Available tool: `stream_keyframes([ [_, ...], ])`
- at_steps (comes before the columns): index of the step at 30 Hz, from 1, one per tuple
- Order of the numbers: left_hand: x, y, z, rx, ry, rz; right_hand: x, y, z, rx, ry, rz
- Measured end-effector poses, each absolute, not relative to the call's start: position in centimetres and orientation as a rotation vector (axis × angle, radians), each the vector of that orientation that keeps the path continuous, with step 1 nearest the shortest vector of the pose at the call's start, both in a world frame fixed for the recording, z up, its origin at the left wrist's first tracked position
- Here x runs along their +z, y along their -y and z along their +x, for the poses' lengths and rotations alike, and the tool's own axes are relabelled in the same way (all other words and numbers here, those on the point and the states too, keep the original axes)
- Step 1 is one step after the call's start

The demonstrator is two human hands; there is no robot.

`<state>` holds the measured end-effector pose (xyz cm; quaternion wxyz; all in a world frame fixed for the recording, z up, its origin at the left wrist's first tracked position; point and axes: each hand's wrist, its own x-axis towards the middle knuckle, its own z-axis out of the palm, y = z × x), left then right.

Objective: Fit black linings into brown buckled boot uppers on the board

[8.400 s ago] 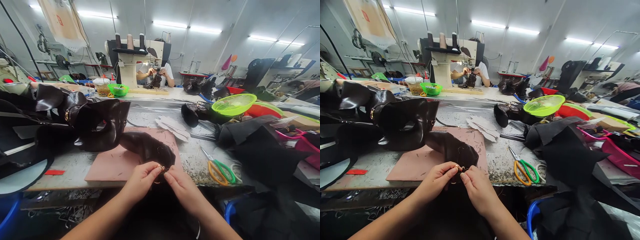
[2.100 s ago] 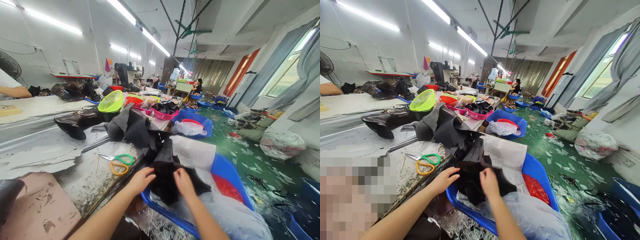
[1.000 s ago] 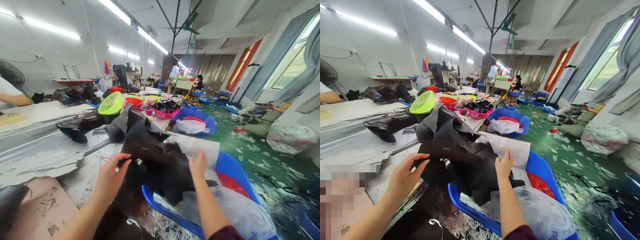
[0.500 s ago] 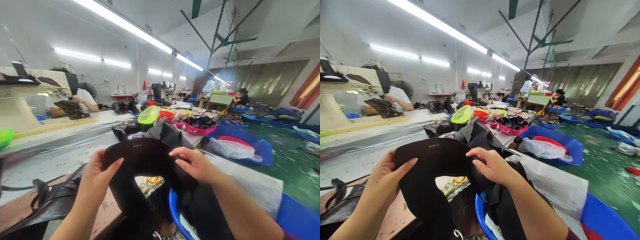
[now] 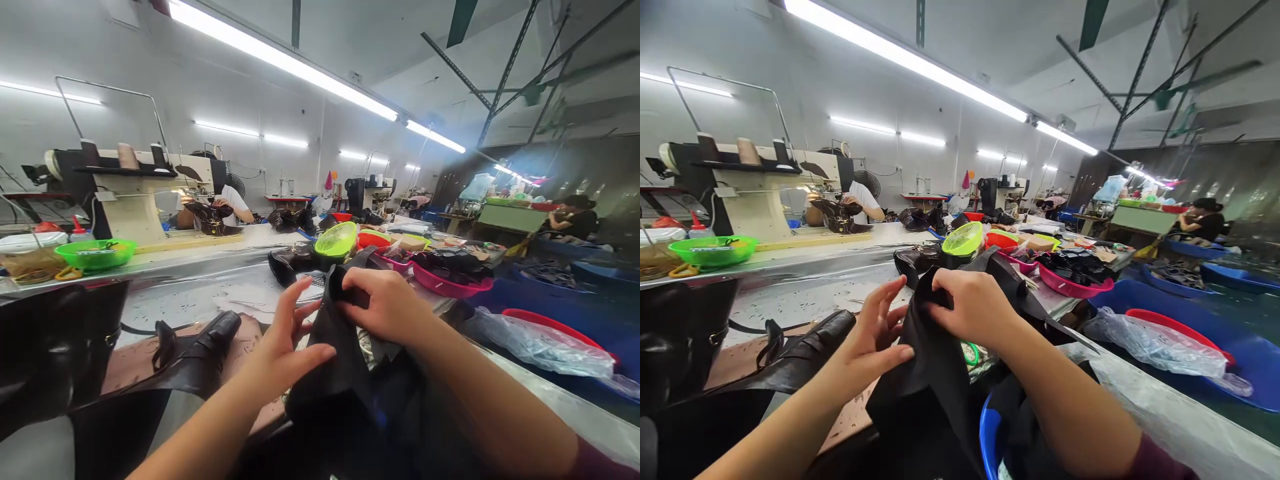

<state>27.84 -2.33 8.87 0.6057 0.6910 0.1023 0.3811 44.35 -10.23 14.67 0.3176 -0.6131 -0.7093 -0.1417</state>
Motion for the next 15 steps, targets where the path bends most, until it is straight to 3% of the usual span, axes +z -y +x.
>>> stream_keyframes([
  [6,8.7,0.4,30.1,1.051,-0.330,1.257,12.2,8.5,44.9,-0.224,1.409,-1.452],
  [11,8.5,-1.0,29.9,0.973,-0.390,1.078,10.8,7.7,46.1,0.719,1.223,-1.218],
  [15,7.9,-1.3,30.2,1.039,-0.395,1.167,10.8,7.8,46.4,0.962,1.107,-1.021],
])
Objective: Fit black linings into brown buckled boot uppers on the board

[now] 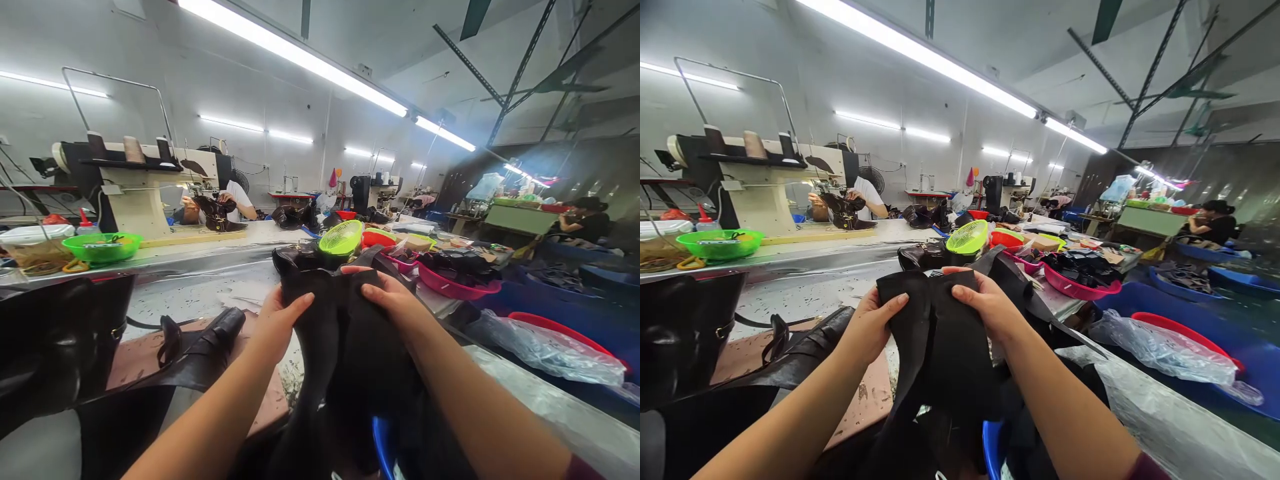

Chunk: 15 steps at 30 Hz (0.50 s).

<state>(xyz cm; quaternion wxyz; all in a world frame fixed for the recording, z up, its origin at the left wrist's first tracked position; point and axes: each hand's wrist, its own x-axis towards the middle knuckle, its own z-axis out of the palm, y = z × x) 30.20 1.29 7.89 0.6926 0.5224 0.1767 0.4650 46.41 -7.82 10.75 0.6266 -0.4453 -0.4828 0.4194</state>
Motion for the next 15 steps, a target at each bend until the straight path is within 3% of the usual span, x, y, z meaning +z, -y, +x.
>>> stream_keyframes([
  [6,7.9,-0.1,31.0,1.474,-0.676,1.703,11.0,6.5,46.2,0.916,1.270,-1.108],
  [12,7.8,0.5,31.5,1.420,-0.618,1.623,10.3,5.3,44.9,0.078,1.280,-1.392],
  [15,7.7,0.5,31.1,1.482,-0.605,1.637,10.0,5.5,44.5,0.317,1.225,-1.251],
])
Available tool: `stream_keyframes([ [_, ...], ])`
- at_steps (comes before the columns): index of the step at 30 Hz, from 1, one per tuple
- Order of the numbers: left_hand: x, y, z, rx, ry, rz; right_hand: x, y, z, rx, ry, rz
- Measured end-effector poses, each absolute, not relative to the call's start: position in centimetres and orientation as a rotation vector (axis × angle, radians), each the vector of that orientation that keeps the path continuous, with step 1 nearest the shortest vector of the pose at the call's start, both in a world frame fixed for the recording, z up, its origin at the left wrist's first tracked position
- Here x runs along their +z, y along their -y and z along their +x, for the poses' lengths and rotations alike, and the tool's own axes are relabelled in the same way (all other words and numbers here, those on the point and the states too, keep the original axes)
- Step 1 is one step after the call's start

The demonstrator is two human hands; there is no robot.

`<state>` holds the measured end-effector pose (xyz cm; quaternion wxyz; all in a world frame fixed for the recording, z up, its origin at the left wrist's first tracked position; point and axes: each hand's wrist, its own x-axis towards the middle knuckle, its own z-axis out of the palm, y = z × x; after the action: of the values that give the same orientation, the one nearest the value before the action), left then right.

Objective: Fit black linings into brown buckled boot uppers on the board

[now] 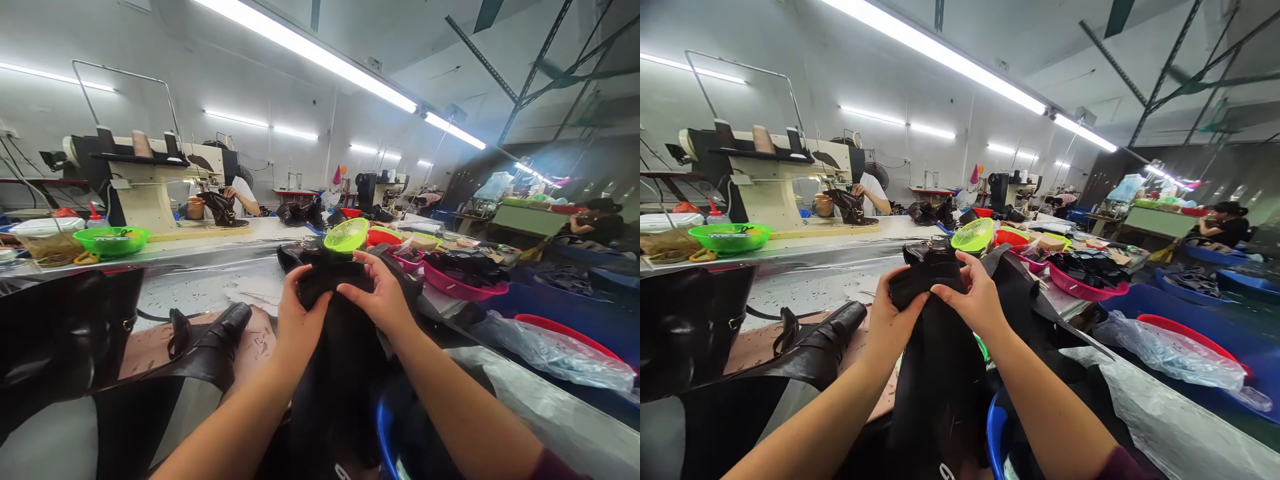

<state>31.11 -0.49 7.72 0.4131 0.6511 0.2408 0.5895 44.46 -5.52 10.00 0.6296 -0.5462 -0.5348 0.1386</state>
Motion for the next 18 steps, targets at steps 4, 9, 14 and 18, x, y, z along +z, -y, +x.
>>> stream_keyframes([
  [4,7.8,0.3,30.3,1.489,-0.550,1.574,10.2,6.0,44.0,0.775,1.241,-1.151],
  [9,6.9,0.1,29.8,1.170,-0.544,1.549,10.2,6.0,42.9,0.611,1.098,-1.136],
  [14,4.1,0.1,28.3,0.851,-0.597,1.699,10.2,5.8,43.0,0.514,0.991,-1.167],
  [18,1.1,1.1,25.8,0.476,-0.618,1.702,9.8,5.9,44.7,0.628,0.820,-1.157],
])
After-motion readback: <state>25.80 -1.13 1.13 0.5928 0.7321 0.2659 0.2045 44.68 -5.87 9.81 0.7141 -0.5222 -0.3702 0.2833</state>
